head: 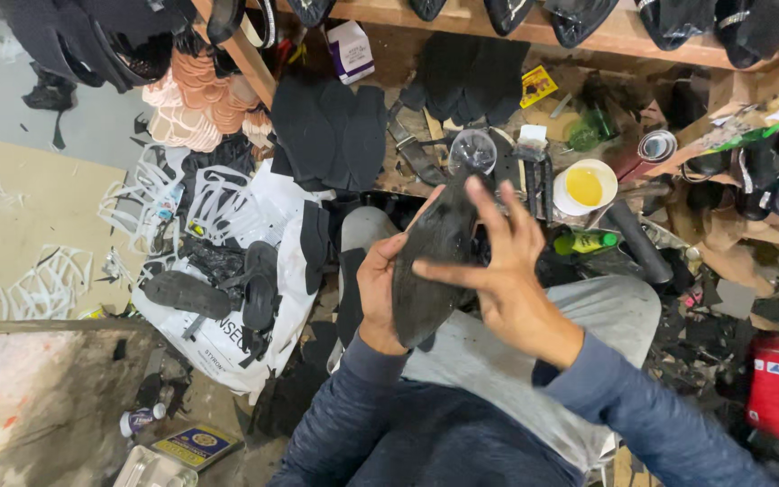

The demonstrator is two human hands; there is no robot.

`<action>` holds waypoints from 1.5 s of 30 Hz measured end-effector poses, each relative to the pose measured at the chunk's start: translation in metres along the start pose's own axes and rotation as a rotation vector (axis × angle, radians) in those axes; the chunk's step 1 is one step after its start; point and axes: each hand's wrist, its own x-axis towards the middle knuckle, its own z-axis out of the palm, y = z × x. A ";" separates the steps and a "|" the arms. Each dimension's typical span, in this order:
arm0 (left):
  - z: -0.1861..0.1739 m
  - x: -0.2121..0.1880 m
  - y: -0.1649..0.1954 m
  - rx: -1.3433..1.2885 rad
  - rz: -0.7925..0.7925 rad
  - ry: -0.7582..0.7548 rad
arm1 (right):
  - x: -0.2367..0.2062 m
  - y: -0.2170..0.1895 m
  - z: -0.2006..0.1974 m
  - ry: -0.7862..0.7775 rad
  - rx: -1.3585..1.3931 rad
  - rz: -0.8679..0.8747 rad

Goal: The person sits on the floor and repeatedly applies a yellow liquid to black shoe parts using a small brush. They pick up each part, coat one side, and place it on a wooden shelf. The process is repeated for several parts.

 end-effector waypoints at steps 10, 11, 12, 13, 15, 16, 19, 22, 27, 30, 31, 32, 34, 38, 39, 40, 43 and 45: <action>-0.059 0.010 0.025 -0.145 -0.027 0.144 | -0.003 -0.034 -0.024 0.142 0.141 -0.033; -0.060 0.015 0.033 -0.089 0.019 0.165 | -0.004 -0.029 -0.029 0.216 0.208 0.037; -0.058 0.019 0.043 -0.030 0.069 0.182 | -0.005 -0.023 -0.033 0.272 0.232 0.127; -0.053 0.023 0.054 -0.005 0.032 0.240 | -0.007 -0.015 -0.037 0.335 0.254 0.215; -0.035 0.038 0.075 0.044 -0.060 0.361 | -0.013 -0.005 -0.040 0.427 0.288 0.329; -0.023 0.046 0.084 0.124 -0.046 0.346 | -0.018 -0.001 -0.038 0.449 0.302 0.349; 0.016 0.082 0.114 0.334 -0.018 0.225 | -0.040 0.004 -0.024 0.446 0.341 0.457; 0.044 0.145 0.141 0.567 0.087 0.159 | -0.061 0.013 -0.004 0.469 0.423 0.543; 0.049 0.277 0.167 0.688 0.124 0.115 | -0.098 0.042 0.016 0.547 0.392 0.603; 0.039 0.333 0.168 0.948 0.297 0.122 | -0.123 0.061 0.019 0.587 0.337 0.634; 0.037 0.346 0.166 1.054 0.355 0.168 | -0.133 0.067 0.019 0.597 0.332 0.648; 0.036 0.357 0.163 1.158 0.416 0.215 | -0.142 0.073 0.019 0.607 0.327 0.661; 0.036 0.367 0.157 1.333 0.507 0.332 | -0.157 0.085 0.021 0.623 0.312 0.686; 0.031 0.368 0.149 1.635 0.633 0.427 | -0.180 0.097 0.027 0.623 0.305 0.744; 0.031 0.367 0.147 1.726 0.697 0.416 | -0.182 0.097 0.029 0.608 0.320 0.739; 0.033 0.366 0.146 1.817 0.760 0.405 | -0.184 0.096 0.031 0.591 0.337 0.735; 0.039 0.351 0.141 2.051 0.940 0.313 | -0.177 0.087 0.037 0.544 0.396 0.720; 0.049 0.333 0.136 2.066 1.005 0.207 | -0.165 0.078 0.039 0.481 0.426 0.718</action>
